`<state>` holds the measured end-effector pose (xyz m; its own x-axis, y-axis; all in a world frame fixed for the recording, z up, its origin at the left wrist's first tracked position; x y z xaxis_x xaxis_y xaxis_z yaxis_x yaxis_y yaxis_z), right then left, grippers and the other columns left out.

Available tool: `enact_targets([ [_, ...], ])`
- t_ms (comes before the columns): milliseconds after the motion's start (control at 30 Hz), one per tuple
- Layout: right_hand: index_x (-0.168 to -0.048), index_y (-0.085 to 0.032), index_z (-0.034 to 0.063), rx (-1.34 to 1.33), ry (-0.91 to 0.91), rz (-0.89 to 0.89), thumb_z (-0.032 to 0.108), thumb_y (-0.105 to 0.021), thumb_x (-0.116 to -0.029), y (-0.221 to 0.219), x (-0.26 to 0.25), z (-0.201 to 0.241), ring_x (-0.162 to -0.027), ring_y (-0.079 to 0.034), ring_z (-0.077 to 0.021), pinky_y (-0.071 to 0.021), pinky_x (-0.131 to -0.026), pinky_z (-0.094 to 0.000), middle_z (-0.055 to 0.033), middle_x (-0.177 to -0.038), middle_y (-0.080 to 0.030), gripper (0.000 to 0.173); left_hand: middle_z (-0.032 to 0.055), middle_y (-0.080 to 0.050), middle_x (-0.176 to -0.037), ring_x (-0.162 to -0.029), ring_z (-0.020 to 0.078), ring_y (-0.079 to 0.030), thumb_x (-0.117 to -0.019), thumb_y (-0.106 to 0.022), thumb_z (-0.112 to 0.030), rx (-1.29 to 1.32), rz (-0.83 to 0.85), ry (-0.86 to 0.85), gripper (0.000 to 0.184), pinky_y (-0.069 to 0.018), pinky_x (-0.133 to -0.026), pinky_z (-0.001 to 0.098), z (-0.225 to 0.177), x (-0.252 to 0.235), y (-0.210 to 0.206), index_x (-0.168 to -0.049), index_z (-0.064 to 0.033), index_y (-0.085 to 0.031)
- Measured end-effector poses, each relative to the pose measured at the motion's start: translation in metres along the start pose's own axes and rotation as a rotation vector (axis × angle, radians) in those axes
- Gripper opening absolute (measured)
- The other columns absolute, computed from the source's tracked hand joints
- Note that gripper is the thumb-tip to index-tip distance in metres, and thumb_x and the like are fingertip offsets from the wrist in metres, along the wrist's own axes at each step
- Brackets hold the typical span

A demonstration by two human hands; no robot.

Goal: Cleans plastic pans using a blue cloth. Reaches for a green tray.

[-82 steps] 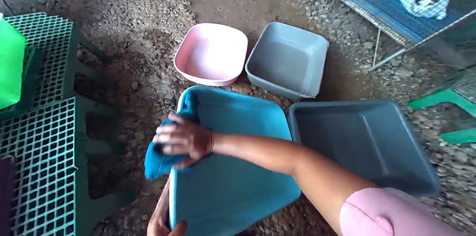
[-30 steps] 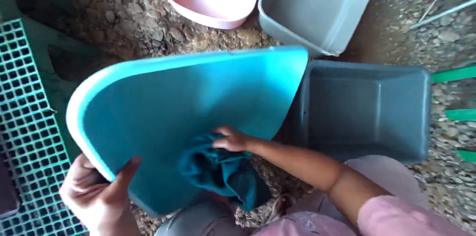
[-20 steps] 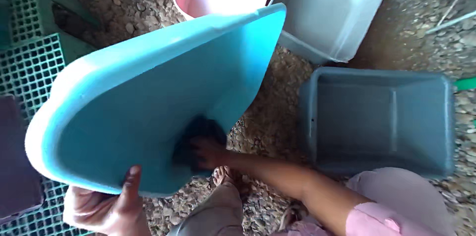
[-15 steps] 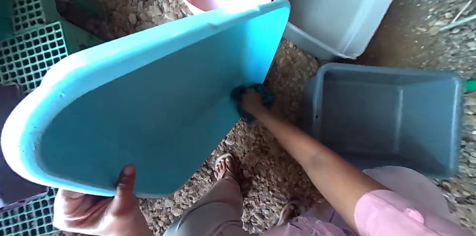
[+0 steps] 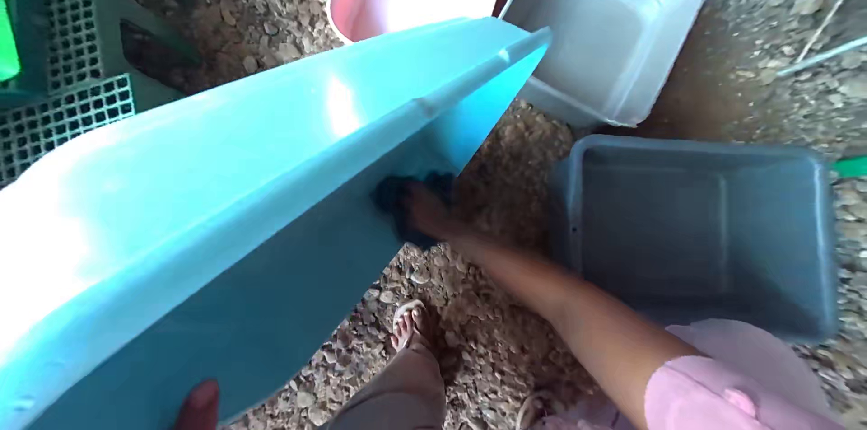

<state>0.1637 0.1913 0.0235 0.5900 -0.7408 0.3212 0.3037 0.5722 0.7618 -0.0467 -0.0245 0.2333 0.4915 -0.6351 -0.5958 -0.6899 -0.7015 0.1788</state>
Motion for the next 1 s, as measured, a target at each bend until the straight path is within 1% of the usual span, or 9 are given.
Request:
enact_targets([
  [67,-0.137,-0.061,0.0001,0.138,-0.255,0.144,0.019,-0.061,-0.1005,0.030,-0.008,-0.041,-0.140,-0.044,-0.0468,-0.0471,-0.104,-0.0637,-0.0264,-0.158,-0.038,0.041,-0.0044,-0.077,-0.101,-0.100,0.0082,-0.072,-0.0880,-0.076,-0.001,-0.090,-0.025,-0.124,0.022,-0.0596,-0.090,0.0291,0.014,0.002,0.012,-0.109,-0.0071,-0.073],
  [233,-0.128,-0.060,-0.0142,0.125,-0.410,0.642,0.027,-0.053,-0.1066,0.103,0.041,-0.024,-0.130,-0.052,-0.0512,-0.0356,-0.105,-0.0710,-0.0363,-0.134,-0.057,0.047,-0.0086,-0.076,-0.094,-0.096,0.0001,-0.070,-0.0890,-0.073,0.001,-0.217,-0.103,-0.229,0.014,-0.0574,-0.087,0.0214,0.020,-0.005,0.004,-0.102,-0.0043,-0.073],
  [367,-0.124,-0.068,-0.0010,0.068,-0.352,0.079,0.032,-0.063,-0.1011,0.138,0.036,-0.017,-0.120,-0.060,-0.0470,-0.0454,-0.097,-0.0703,-0.0275,-0.129,-0.063,0.040,-0.0153,-0.074,-0.091,-0.092,-0.0022,-0.071,-0.0824,-0.074,0.003,-0.062,-0.130,-0.051,0.023,-0.0600,-0.083,0.0204,0.008,-0.006,-0.011,-0.098,-0.0121,-0.067],
  [467,-0.133,-0.066,0.0028,0.081,-0.239,-0.205,0.026,-0.069,-0.0963,0.097,0.000,-0.043,-0.129,-0.056,-0.0456,-0.0490,-0.099,-0.0654,-0.0241,-0.149,-0.051,0.043,-0.0136,-0.076,-0.099,-0.096,0.0028,-0.072,-0.0828,-0.077,-0.002,0.082,-0.075,-0.008,0.031,-0.0611,-0.084,0.0241,0.018,-0.005,-0.005,-0.107,-0.0197,-0.068],
  [600,-0.129,-0.062,-0.0076,-0.100,-0.375,0.354,0.029,-0.058,-0.1036,0.075,0.020,-0.036,-0.126,-0.056,-0.0466,-0.0413,-0.104,-0.0667,-0.0323,-0.134,-0.058,0.045,-0.0152,-0.075,-0.104,-0.097,0.0027,-0.071,-0.0788,-0.082,-0.012,0.095,-0.029,0.080,0.038,-0.0609,-0.085,0.0252,0.042,-0.004,-0.003,-0.112,-0.0241,-0.069],
  [667,-0.122,-0.064,-0.0098,-0.258,-0.357,0.440,0.023,-0.059,-0.1039,0.097,0.056,-0.025,-0.116,-0.059,-0.0408,-0.0426,-0.101,-0.0612,-0.0309,-0.122,-0.062,0.038,-0.0184,-0.073,-0.099,-0.094,-0.0014,-0.070,-0.0700,-0.079,-0.010,0.089,-0.059,0.295,0.044,-0.0609,-0.080,0.0225,0.050,-0.003,-0.024,-0.110,-0.0193,-0.062],
  [767,-0.117,-0.067,-0.0074,-0.491,-0.208,0.150,0.008,-0.058,-0.0945,0.142,0.111,-0.016,-0.097,-0.063,-0.0120,-0.0516,-0.091,-0.0351,-0.0132,-0.106,-0.069,0.029,-0.0049,-0.067,-0.098,-0.088,0.0034,-0.068,-0.0695,-0.063,0.005,0.135,-0.099,0.753,0.056,-0.0607,-0.076,0.0272,0.082,0.002,-0.053,-0.123,-0.0012,-0.049],
  [867,-0.122,-0.057,0.0010,-0.745,-0.213,-0.224,0.009,-0.050,-0.0950,0.169,0.135,0.007,-0.087,-0.063,0.0090,-0.0549,-0.081,-0.0133,0.0090,-0.097,-0.067,0.029,0.0059,-0.068,-0.098,-0.084,0.0119,-0.069,-0.0779,-0.054,0.015,0.384,-0.145,0.986,0.048,-0.0607,-0.073,0.0329,0.156,0.029,-0.069,-0.123,0.0006,-0.049],
  [1000,-0.137,-0.042,-0.0092,-0.896,-0.184,-0.527,0.014,-0.035,-0.1079,0.155,0.111,0.057,-0.097,-0.058,0.0088,-0.0493,-0.089,-0.0128,0.0004,-0.111,-0.058,0.038,0.0163,-0.065,-0.106,-0.087,0.0190,-0.067,-0.0888,-0.061,0.009,0.315,-0.046,1.131,0.040,-0.0584,-0.076,0.0359,0.225,0.059,-0.093,-0.127,0.0051,-0.050],
])
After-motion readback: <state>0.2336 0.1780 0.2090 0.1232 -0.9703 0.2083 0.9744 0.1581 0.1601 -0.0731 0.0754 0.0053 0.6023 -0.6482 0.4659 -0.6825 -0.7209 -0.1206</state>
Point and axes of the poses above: each hand's wrist, its own x-axis away from the middle knuckle, its own y-axis out of the back of the hand, z = x × y, the point moved 2 cm from there along -x, towards the middle knuckle
